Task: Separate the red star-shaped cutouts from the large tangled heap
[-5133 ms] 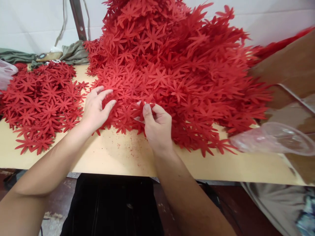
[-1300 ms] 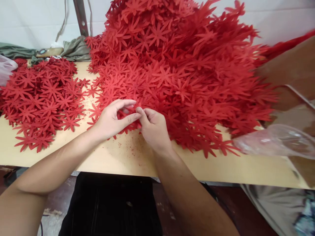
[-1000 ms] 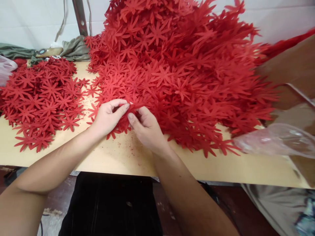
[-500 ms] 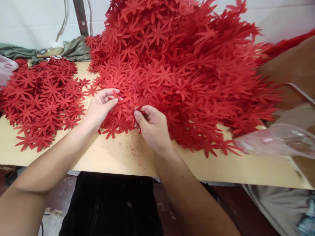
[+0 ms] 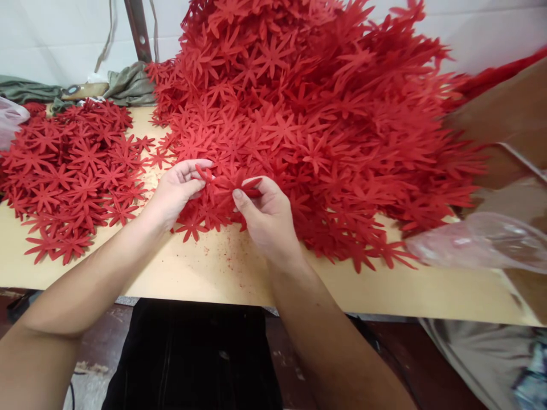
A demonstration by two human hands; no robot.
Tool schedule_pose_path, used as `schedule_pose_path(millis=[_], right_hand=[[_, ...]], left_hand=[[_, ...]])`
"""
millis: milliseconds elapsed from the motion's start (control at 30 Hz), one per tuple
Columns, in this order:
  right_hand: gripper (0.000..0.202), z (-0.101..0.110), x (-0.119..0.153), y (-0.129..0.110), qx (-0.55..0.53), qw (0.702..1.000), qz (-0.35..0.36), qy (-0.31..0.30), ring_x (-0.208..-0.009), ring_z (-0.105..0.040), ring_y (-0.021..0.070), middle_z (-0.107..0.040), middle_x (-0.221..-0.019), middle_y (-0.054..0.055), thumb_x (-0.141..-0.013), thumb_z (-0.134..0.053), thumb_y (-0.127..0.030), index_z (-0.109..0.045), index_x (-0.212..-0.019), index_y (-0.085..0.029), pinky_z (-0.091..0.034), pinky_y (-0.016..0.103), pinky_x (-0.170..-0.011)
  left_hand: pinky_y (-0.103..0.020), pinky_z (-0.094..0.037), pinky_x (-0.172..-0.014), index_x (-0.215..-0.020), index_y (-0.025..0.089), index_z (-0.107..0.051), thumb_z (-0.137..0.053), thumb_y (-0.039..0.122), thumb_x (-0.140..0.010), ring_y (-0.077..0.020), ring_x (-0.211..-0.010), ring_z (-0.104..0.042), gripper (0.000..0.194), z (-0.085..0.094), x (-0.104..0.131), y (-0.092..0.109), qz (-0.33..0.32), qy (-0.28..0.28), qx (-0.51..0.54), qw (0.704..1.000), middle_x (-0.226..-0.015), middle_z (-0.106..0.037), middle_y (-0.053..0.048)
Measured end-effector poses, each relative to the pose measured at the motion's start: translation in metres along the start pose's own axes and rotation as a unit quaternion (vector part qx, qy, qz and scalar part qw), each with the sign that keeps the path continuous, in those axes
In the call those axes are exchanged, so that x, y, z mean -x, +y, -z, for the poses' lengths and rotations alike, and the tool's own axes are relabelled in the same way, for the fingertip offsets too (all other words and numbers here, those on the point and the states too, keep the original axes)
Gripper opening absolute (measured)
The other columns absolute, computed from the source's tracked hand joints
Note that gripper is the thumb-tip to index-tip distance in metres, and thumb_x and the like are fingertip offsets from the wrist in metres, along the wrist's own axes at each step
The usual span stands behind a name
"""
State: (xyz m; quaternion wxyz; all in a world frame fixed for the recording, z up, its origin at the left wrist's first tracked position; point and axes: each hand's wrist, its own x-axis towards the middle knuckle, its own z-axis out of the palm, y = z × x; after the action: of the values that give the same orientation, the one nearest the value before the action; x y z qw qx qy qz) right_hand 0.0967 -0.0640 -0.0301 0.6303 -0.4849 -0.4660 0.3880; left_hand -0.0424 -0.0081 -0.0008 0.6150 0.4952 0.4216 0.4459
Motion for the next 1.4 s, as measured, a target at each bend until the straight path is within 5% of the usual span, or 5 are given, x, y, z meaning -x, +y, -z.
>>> schedule_pose_path(millis=[700,933,1067,1233,1400], right_hand=[[0.042,0.000,0.002,-0.004,-0.007,1.000,-0.012,-0.007,-0.053,-0.041,0.0076,-0.045,-0.059,-0.004,-0.072,-0.068,-0.057,-0.046,-0.066,-0.022,-0.039,0.024,-0.051],[0.043,-0.001,0.000,-0.003,-0.071,0.992,-0.041,-0.092,-0.075,-0.063,0.0138,-0.066,-0.080,0.000,-0.068,-0.073,-0.053,-0.060,-0.096,-0.024,-0.054,0.030,-0.069],[0.031,0.001,-0.001,-0.001,-0.074,0.991,-0.062,-0.088,-0.065,-0.059,0.0107,-0.064,-0.072,-0.001,-0.069,-0.074,-0.045,-0.060,-0.083,-0.021,-0.053,0.028,-0.067],[0.022,0.005,-0.004,0.000,-0.055,0.998,-0.031,0.029,-0.065,-0.056,0.0097,-0.058,-0.069,-0.003,-0.077,-0.067,-0.041,-0.054,-0.076,-0.023,-0.051,0.025,-0.065],[0.021,0.003,-0.005,0.004,-0.054,0.998,-0.016,0.005,-0.062,-0.054,0.0086,-0.059,-0.072,-0.003,-0.077,-0.068,-0.038,-0.056,-0.082,-0.023,-0.049,0.025,-0.066]], left_hand=[[-0.020,-0.047,-0.065,-0.083,0.016,-0.063,-0.073,0.020,-0.072,-0.0061,-0.062,-0.056,0.016,0.001,-0.004,-0.010,-0.072,-0.012,-0.035,0.997,-0.076,-0.065,0.002],[-0.021,-0.047,-0.066,-0.090,0.017,-0.064,-0.076,0.024,-0.070,-0.0078,-0.065,-0.057,0.024,-0.003,0.000,-0.014,-0.079,-0.038,-0.057,0.995,-0.076,-0.066,0.001],[-0.020,-0.044,-0.061,-0.091,0.017,-0.067,-0.071,0.031,-0.075,-0.0071,-0.060,-0.052,0.022,-0.005,0.002,-0.014,-0.098,-0.055,-0.088,0.990,-0.068,-0.062,0.002],[-0.024,-0.048,-0.077,-0.091,0.017,-0.070,-0.066,0.034,-0.079,-0.0114,-0.076,-0.059,0.021,0.004,-0.004,-0.010,-0.188,-0.002,-0.204,0.961,-0.084,-0.068,-0.003],[-0.037,-0.036,-0.108,-0.101,0.019,-0.070,-0.064,0.035,-0.080,-0.0199,-0.115,-0.055,0.027,0.010,-0.004,-0.009,-0.293,0.053,-0.337,0.893,-0.117,-0.064,-0.008]])
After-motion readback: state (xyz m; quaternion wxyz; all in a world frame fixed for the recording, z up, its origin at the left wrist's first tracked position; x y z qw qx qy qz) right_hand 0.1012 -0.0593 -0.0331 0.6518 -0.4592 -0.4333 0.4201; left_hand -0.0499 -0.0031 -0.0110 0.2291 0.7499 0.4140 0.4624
